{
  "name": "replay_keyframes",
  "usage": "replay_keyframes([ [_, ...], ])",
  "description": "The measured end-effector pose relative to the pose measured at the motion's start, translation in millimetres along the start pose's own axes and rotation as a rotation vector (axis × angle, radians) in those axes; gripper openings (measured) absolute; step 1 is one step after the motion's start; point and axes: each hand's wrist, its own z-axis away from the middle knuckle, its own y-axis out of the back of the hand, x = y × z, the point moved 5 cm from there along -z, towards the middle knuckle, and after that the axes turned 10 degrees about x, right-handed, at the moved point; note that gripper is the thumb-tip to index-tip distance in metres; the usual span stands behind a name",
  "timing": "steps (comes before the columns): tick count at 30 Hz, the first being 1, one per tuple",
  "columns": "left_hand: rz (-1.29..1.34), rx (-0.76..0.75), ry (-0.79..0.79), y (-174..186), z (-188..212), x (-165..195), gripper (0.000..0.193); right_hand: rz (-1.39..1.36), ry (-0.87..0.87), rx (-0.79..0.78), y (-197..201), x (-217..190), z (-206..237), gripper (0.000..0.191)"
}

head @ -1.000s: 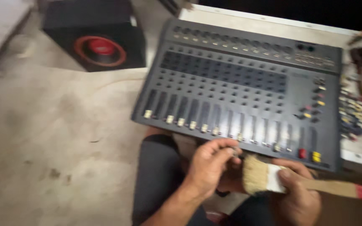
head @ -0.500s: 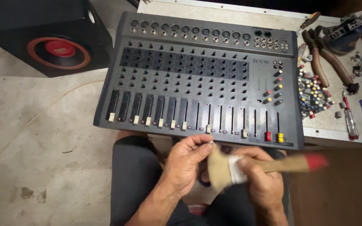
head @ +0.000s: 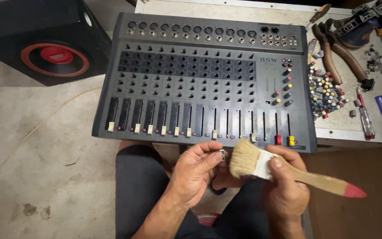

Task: The person sits with an audio mixer resting on their lap and uses a wide bristle brush to brush small red and gray fader knob caps, working on one cap at a time and pressing cleaned caps back onto the mixer faders.

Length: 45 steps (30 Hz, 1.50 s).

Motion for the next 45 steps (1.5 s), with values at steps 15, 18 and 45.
replay_keyframes([
  [15,0.057,-0.016,0.103,0.1,1.9,-4.0,0.019,0.030,-0.042,-0.034,7.5,-0.6,-2.2,0.026],
  [18,0.054,-0.007,0.106,-1.7,2.8,-4.4,0.018,-0.005,-0.042,-0.036,3.9,-3.4,-2.1,0.026],
  [45,-0.166,-0.044,-0.256,-11.7,-1.4,-1.2,0.018,-0.016,0.050,0.083,9.1,-8.7,-0.7,0.025],
])
